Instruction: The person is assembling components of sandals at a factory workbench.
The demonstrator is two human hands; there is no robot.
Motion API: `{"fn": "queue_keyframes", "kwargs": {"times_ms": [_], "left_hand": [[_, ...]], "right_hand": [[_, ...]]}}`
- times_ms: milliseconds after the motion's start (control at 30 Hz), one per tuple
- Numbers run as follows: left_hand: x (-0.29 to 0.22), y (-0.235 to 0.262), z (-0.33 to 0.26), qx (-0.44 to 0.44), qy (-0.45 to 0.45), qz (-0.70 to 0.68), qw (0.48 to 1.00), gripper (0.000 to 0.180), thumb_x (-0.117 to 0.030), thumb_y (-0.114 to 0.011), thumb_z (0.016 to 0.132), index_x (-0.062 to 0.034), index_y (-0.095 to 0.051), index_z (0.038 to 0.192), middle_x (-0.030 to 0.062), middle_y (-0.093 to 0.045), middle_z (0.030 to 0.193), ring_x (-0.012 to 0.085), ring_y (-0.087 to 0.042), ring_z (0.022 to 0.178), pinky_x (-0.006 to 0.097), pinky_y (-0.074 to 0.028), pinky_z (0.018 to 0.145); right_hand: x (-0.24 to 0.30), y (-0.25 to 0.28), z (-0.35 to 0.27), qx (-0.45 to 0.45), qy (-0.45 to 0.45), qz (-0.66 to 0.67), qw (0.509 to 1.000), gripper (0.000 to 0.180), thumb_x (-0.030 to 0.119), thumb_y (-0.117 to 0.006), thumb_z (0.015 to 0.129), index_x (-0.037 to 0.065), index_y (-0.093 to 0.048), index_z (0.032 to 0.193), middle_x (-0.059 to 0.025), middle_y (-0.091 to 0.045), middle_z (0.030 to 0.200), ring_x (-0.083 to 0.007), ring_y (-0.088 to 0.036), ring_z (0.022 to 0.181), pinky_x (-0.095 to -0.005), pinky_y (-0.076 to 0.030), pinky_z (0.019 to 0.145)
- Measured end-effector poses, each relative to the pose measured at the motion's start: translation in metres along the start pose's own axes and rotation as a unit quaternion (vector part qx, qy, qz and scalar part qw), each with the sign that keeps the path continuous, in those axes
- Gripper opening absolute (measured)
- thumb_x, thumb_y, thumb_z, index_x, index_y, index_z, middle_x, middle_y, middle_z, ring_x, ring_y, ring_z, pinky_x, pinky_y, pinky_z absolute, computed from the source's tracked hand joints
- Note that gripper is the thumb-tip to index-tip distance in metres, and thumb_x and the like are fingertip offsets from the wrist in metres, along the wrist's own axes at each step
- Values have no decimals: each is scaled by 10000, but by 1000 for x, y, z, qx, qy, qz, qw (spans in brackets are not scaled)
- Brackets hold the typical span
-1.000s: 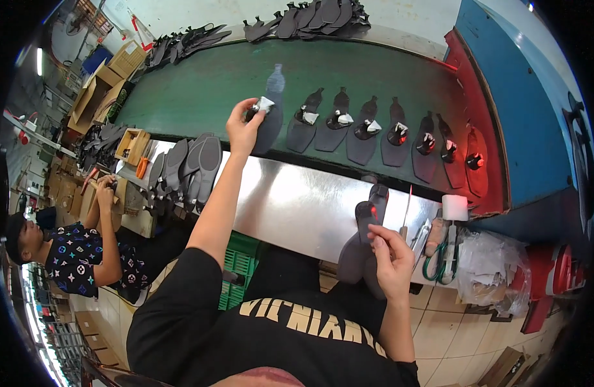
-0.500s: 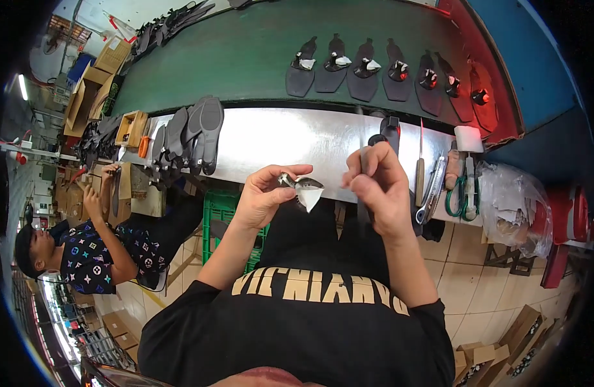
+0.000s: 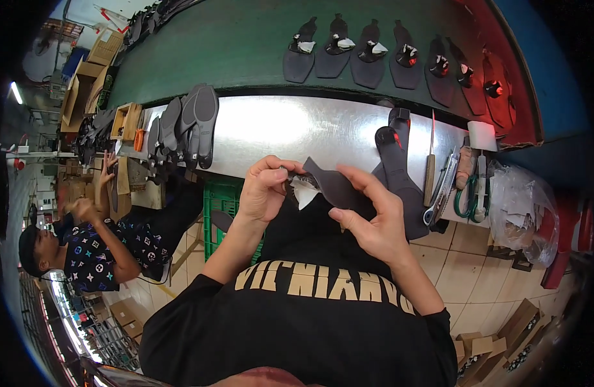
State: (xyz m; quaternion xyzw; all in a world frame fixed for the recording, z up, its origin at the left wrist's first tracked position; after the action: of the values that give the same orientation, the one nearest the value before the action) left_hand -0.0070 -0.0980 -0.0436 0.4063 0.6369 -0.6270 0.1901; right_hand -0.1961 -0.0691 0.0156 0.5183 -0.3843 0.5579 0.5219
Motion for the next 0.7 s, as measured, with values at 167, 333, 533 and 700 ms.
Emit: {"fn": "queue_keyframes", "kwargs": {"times_ms": [167,333,533,700], "left_hand": [[0,-6,4,-6,43,-7,999,224,-22,-614,879,0,-668,1094,172,-669,1159,165,-678,920,276,-575,762],[-2,-9,0,-9,5,81,997,337,56,-635,844,6,-648,1177,159,-661,1193,156,-666,966,267,-564,786],[1,-7,-2,7,-3,77,997,319,52,-661,826,7,-659,1141,165,-669,1181,159,-668,971,264,-563,785],[2,-9,-3,9,2,76,997,313,50,-667,816,12,-662,1127,166,-675,1168,162,-671,969,262,-563,782]], "right_hand": [[10,-4,1,14,16,-28,999,518,11,-745,749,-19,-601,1245,-127,-671,1046,-174,-636,922,-289,-485,850],[4,-1,-3,-9,10,-21,1000,470,-11,-728,753,-13,-631,1212,-148,-681,1051,-201,-645,902,-296,-489,814],[7,-4,-3,-5,43,-19,999,431,-27,-718,749,-11,-656,1175,-153,-687,1017,-231,-652,896,-296,-491,816],[3,-6,-4,5,31,-7,999,431,-24,-717,754,-12,-652,1180,-151,-686,1020,-225,-651,900,-293,-491,816]]}}
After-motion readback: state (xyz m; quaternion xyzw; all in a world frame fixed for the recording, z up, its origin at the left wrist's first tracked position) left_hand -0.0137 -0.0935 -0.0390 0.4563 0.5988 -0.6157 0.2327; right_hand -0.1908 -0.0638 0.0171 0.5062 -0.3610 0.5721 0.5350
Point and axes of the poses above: each hand's wrist, its own z-axis towards the middle knuckle, its own y-axis out of the back of the hand, x = y × z, the point moved 9 cm from there along z, towards the middle knuckle
